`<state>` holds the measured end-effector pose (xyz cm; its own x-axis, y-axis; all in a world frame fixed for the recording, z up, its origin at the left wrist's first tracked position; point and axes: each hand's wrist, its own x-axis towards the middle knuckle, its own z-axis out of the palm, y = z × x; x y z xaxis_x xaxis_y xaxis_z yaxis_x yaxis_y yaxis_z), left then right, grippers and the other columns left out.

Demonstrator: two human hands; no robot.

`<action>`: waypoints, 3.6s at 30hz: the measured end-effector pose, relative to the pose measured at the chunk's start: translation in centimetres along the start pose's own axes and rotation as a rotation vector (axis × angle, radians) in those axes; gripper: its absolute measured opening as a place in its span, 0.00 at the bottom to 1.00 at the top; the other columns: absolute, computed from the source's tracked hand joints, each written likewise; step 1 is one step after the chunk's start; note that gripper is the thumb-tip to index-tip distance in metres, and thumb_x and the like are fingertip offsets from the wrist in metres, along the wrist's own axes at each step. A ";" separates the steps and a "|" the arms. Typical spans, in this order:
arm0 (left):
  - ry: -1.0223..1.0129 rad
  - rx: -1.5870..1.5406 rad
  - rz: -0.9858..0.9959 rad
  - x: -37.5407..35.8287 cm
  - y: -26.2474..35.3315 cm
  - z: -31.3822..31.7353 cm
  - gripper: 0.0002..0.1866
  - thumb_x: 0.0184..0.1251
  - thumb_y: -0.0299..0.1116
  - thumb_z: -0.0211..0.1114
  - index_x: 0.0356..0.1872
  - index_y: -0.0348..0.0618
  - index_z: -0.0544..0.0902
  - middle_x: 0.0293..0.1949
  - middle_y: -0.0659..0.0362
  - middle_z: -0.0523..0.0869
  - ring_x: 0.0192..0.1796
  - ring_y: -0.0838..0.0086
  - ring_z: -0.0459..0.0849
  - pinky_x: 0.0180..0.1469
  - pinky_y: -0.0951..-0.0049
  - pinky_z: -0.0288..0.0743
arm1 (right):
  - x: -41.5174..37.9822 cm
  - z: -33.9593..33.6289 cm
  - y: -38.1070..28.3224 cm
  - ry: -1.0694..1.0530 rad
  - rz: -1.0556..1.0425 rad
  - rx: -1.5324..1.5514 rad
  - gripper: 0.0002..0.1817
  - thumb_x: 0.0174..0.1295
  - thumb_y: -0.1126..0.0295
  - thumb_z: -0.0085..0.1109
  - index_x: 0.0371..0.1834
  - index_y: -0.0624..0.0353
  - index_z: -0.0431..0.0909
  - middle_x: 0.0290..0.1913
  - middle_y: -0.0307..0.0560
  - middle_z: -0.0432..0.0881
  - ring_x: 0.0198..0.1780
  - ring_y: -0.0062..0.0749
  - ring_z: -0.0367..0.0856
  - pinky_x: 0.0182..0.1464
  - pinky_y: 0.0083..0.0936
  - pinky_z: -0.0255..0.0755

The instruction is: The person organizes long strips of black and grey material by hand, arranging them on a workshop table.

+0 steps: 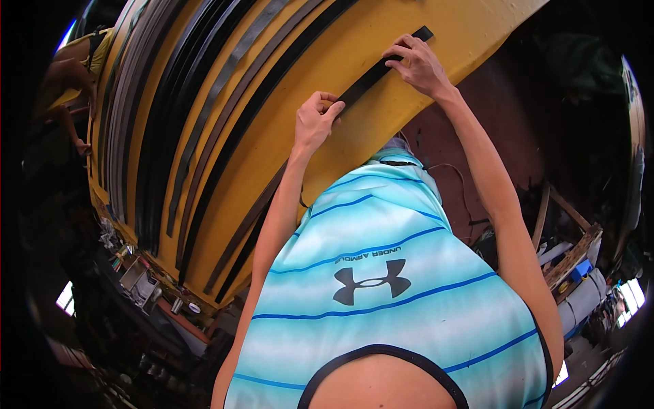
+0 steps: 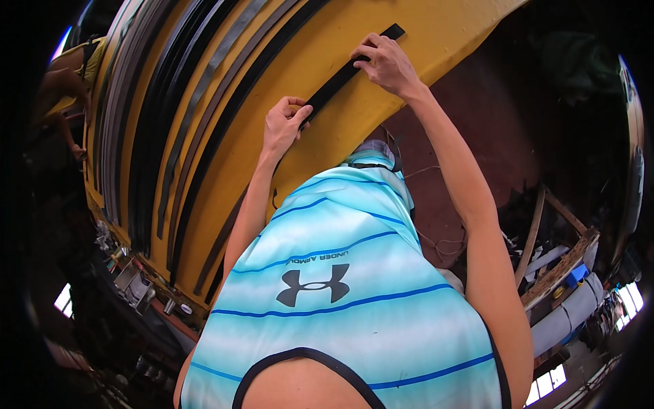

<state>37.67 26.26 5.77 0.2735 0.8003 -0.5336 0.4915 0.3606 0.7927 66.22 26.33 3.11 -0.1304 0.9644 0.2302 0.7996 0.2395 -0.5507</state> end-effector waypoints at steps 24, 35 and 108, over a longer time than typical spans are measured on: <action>0.139 0.228 0.284 -0.3 -1.7 1.5 0.16 0.70 0.34 0.71 0.57 0.49 0.87 0.28 0.58 0.88 0.23 0.79 0.78 0.30 0.75 0.72 | 0.2 -0.2 -0.7 -0.098 0.129 -0.021 0.23 0.57 0.50 0.76 0.44 0.57 0.83 0.47 0.42 0.81 0.52 0.42 0.78 0.59 0.37 0.70; 0.213 0.199 0.451 -1.1 -2.3 2.5 0.15 0.68 0.34 0.72 0.55 0.54 0.88 0.44 0.55 0.93 0.42 0.60 0.92 0.43 0.67 0.84 | 1.1 -1.4 -2.1 -0.137 0.229 0.006 0.20 0.52 0.57 0.81 0.36 0.59 0.84 0.38 0.42 0.79 0.48 0.40 0.77 0.53 0.34 0.71; 0.068 0.224 0.127 -0.2 -0.8 1.0 0.17 0.68 0.42 0.68 0.56 0.58 0.88 0.33 0.52 0.90 0.35 0.63 0.89 0.44 0.65 0.81 | 2.1 0.5 -4.0 -0.366 0.006 0.071 0.12 0.60 0.67 0.72 0.45 0.54 0.85 0.44 0.45 0.77 0.49 0.42 0.79 0.52 0.37 0.74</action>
<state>38.07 25.32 4.97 0.2923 0.8652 -0.4074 0.6296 0.1465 0.7630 62.42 27.50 5.37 -0.3375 0.9388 -0.0684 0.7601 0.2289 -0.6082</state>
